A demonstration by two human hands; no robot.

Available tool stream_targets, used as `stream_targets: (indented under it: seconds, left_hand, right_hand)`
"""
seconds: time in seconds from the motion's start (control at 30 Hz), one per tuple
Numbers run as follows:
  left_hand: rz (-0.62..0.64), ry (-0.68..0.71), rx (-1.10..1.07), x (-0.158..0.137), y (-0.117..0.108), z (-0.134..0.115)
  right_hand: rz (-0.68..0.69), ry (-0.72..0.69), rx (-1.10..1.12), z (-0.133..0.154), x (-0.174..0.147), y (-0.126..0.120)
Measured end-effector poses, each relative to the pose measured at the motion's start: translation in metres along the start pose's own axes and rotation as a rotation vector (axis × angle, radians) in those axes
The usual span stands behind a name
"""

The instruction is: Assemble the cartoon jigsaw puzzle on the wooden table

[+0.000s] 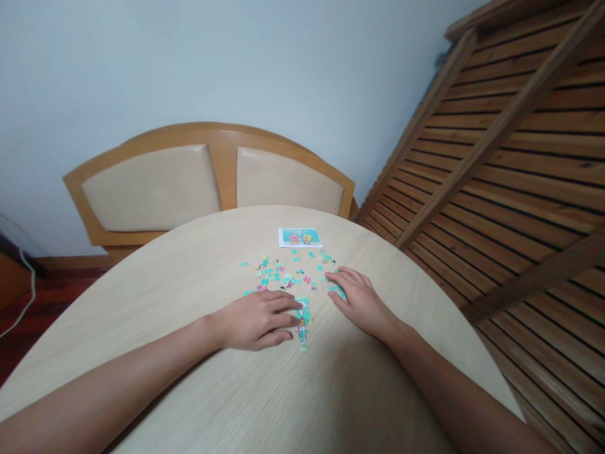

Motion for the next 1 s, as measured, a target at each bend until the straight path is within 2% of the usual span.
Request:
stream_targets:
  seconds: [0.4,0.53,0.63,0.77,0.87,1.0]
  left_hand:
    - [0.009,0.054,-0.063,0.000,0.000,0.000]
    - [-0.045,0.020,-0.104,0.001,-0.002,-0.001]
    - [-0.206,-0.191,-0.051,-0.002,-0.007,0.009]
    - [-0.459,-0.696,0.108,-0.020,-0.014,0.042]
    - [-0.508,-0.823,0.159,-0.034,-0.016,0.063]
    - [-0.493,-0.849,0.179,-0.040,-0.013,0.072]
  right_hand:
    - [-0.044,-0.138,0.075,0.000,0.003,-0.005]
    - [-0.055,-0.161,0.092,0.000,0.002,-0.005]
    - [-0.054,-0.178,0.100,-0.001,0.001,-0.005]
    - [-0.053,-0.184,0.115,0.000,0.001,-0.006]
    - [-0.048,-0.174,0.120,0.002,0.000,-0.008]
    - [-0.035,-0.159,0.119,0.004,0.000,-0.010]
Point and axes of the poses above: each hand's wrist, its own x-axis towards the middle knuckle, its own y-axis out of the palm, z = x × y, the point moved 2 cm from there along x, towards the middle knuckle, and after that the axes turned 10 degrees about -x, right-handed, at the moved point
